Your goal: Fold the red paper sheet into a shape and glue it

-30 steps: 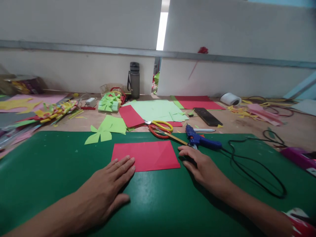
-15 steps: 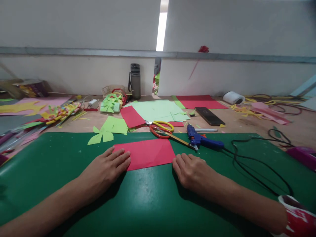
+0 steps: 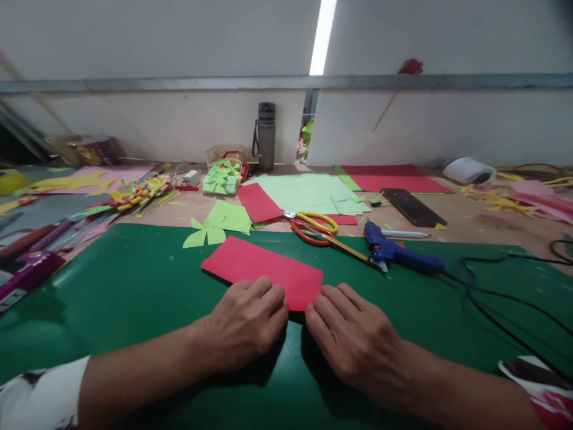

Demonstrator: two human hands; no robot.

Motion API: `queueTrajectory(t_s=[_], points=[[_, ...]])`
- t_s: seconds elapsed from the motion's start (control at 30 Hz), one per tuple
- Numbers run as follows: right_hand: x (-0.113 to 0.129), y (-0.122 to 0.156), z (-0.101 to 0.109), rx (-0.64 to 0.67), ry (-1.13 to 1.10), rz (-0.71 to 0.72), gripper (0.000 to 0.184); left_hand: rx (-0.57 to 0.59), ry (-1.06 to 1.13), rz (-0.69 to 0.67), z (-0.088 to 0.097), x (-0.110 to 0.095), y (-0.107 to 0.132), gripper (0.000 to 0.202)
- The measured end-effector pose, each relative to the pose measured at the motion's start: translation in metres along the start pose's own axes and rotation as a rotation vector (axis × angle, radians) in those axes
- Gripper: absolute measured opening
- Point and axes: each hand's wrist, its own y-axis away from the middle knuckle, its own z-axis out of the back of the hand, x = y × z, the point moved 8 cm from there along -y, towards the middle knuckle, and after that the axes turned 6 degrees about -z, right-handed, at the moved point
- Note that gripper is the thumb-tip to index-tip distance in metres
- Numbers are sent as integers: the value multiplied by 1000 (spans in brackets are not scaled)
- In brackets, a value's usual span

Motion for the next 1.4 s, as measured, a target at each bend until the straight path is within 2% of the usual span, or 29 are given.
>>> queueTrajectory(t_s=[0.2, 0.43, 0.67, 0.87, 1.07, 1.2, 1.33, 1.4], points=[[-26, 4, -12, 29, -294, -52, 32, 6, 73, -34, -4, 7, 0, 27], [-38, 7, -21, 53, -405, -167, 26, 92, 159, -76, -18, 10, -8, 24], [-39, 9, -26, 91, -405, -187, 25, 24, 191, 20, -22, 14, -5, 21], [-41, 8, -28, 90, -472, -193, 27, -38, 307, 130, -17, 15, -4, 25], [-48, 8, -35, 112, -636, -242, 24, 42, 407, 180, -21, 17, -1, 22], [-52, 9, -42, 211, -698, -334, 20, 115, 446, 211, -22, 17, 4, 21], [-56, 8, -45, 374, -774, -483, 21, 119, 346, 188, -17, 14, 5, 21], [-58, 5, -46, 426, -811, -537, 22, 157, 358, 164, -20, 11, 4, 21]])
